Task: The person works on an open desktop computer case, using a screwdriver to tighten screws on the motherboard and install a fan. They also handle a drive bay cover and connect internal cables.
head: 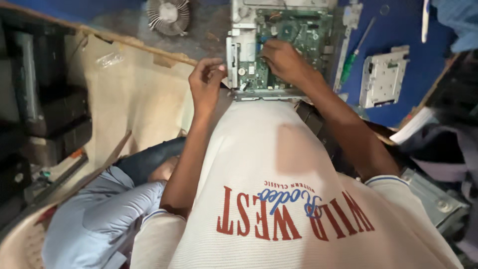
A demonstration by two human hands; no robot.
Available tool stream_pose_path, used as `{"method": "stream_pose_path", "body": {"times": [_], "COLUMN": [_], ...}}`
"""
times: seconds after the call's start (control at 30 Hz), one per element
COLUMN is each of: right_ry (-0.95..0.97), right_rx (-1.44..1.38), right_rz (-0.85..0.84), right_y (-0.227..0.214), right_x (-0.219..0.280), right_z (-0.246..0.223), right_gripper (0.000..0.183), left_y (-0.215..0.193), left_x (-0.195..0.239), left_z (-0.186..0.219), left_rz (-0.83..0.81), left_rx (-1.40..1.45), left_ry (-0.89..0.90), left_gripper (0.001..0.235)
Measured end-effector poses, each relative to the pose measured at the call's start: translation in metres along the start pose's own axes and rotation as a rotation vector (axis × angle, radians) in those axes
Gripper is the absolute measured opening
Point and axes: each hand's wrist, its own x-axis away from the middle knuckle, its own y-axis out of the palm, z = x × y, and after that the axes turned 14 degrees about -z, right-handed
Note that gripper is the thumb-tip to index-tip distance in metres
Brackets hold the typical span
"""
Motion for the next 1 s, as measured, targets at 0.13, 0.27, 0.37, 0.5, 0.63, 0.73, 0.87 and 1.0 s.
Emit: {"method": "stream_pose_path", "body": {"times": [0.13, 0.27, 0.37, 0.5, 0.63, 0.73, 0.87, 1.0], "right_ry": [0.015, 0.027, 0.025, 0.005, -0.036, -0.024, -0.014, -0.044], "right_rx": [0.031, -0.057, -0.045, -0.043, 0.109, 0.139, 0.152, 0.188], "right_rz": [-0.107, -0.137, -0.169, -0.228, -0.26, -0.283, -0.295, -0.304], "right_y": [0.005, 0.0, -0.005, -0.007, -0.001, 0.001, 0.004, 0.001], "right_x": [-0.011, -0.016, -0.022, -0.027, -0.032, -0.031, -0.034, -0.032], "right_z": [0.022, 0.027, 0.027, 0.025, 0.024, 0.027, 0.027, 0.022], "right_gripper": [0.025, 0.023, 0.021, 0.02, 0.026, 0.025, 0.028, 0.03], "left_y": [-0.014, -0.02, -0.02, -0.021, -0.026, -0.027, -0.03, -0.028], "left_x": [0.0, 0.008, 0.009, 0.008, 0.008, 0.007, 0.008, 0.007], "left_z": [-0.02, -0.039, -0.044, -0.046, -0.046, -0.048, -0.047, -0.048], "left_rz": [0.05, 0.143, 0.173, 0.196, 0.207, 0.204, 0.226, 0.223], "left_rx": [0.056, 0.108, 0.182, 0.212, 0.175, 0.169, 0.201, 0.228], "left_ry": [0.021, -0.023, -0.061, -0.116, -0.092, -0.077, -0.108, -0.104], "left_gripper": [0.02, 0.021, 0.023, 0.024, 0.023, 0.023, 0.023, 0.023]}}
